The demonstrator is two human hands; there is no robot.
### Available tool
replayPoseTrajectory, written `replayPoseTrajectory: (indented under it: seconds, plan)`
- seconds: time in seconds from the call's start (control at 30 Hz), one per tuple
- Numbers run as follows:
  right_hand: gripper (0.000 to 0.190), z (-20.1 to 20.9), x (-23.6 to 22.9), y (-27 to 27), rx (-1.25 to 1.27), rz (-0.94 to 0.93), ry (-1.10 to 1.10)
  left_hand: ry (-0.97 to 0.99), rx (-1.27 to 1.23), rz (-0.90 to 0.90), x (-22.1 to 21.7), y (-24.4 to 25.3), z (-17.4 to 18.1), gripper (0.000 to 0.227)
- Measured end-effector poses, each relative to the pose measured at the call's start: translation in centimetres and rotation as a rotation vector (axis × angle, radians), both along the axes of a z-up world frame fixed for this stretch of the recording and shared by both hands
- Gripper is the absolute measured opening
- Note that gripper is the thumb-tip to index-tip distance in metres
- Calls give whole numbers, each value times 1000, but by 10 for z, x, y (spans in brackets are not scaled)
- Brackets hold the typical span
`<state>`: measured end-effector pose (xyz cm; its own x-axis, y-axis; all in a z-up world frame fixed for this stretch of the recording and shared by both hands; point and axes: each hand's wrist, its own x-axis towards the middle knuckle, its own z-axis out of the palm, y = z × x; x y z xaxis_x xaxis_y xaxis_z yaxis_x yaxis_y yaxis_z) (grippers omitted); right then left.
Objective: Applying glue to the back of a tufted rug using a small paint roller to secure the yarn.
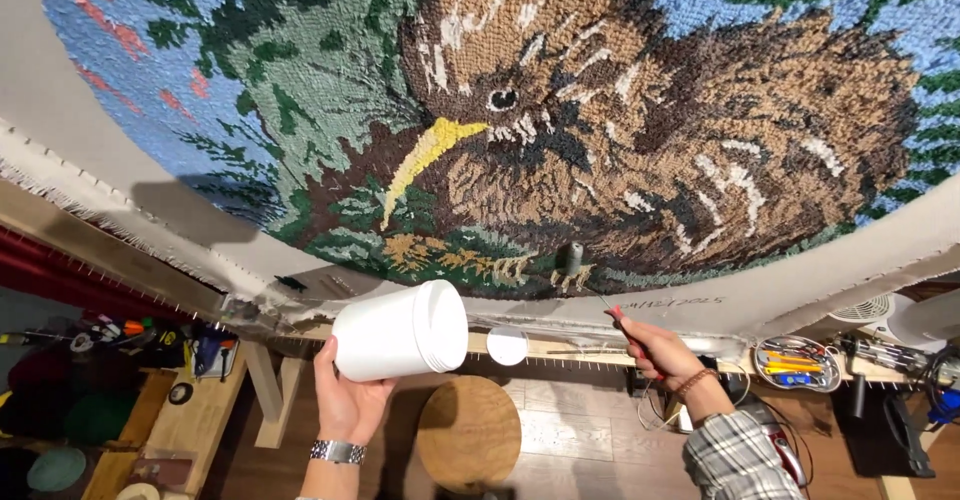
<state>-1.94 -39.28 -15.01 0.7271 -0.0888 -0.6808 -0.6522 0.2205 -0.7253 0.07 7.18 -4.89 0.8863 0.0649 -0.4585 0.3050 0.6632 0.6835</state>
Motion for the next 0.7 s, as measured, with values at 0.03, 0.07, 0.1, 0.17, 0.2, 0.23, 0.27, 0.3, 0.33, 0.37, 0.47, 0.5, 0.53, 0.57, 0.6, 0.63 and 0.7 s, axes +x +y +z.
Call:
replayPoseTrajectory:
  seconds: [0.03, 0.07, 0.1, 0.17, 0.2, 0.23, 0.27, 0.3, 0.33, 0.37, 0.47, 0.5, 0.53, 0.57, 0.6, 0.63, 0.7]
  plan:
    - [31, -2, 5, 10, 2, -1, 4, 4, 2, -1, 1, 2, 4, 68]
    - [28, -4, 8, 19, 36, -4, 21, 30, 8, 19, 1, 5, 7, 69]
    - [26, -8, 13, 29, 70, -6, 30, 49, 14, 39, 1, 7, 8, 69]
    - [25, -8, 30, 67, 39, 41, 29, 34, 20, 53, -1, 15, 4, 68]
    - [26, -7, 39, 85, 8, 87, 32, 24, 25, 66, -1, 19, 3, 67]
    - [26, 2, 46, 103, 10, 89, 36, 28, 27, 69, -2, 20, 7, 67]
    - [29, 11, 52, 120, 16, 137, 38, 35, 28, 81, -3, 22, 11, 68]
    - [35, 20, 60, 137, 20, 185, 35, 39, 27, 93, -3, 23, 14, 68]
    - [35, 14, 67, 147, 20, 189, 36, 39, 27, 97, -4, 25, 15, 68]
    - [36, 8, 73, 156, 16, 200, 42, 47, 31, 108, -6, 28, 17, 69]
    - [40, 7, 74, 160, 4, 229, 52, 57, 29, 118, -10, 37, 13, 70]
    - [44, 10, 73, 158, -2, 242, 52, 55, 24, 112, -10, 41, 11, 70]
    - [44, 9, 70, 148, -1, 242, 53, 56, 25, 112, -10, 44, 10, 70]
    - [36, 8, 67, 138, -28, 232, 51, 67, 31, 115, -9, 45, 10, 70]
    - [31, 8, 65, 127, -54, 223, 49, 78, 37, 119, -8, 46, 10, 70]
    - [31, 3, 61, 115, -54, 224, 51, 79, 37, 120, -9, 48, 9, 70]
    - [31, -9, 53, 91, -31, 202, 31, 53, 35, 109, -9, 52, 5, 72]
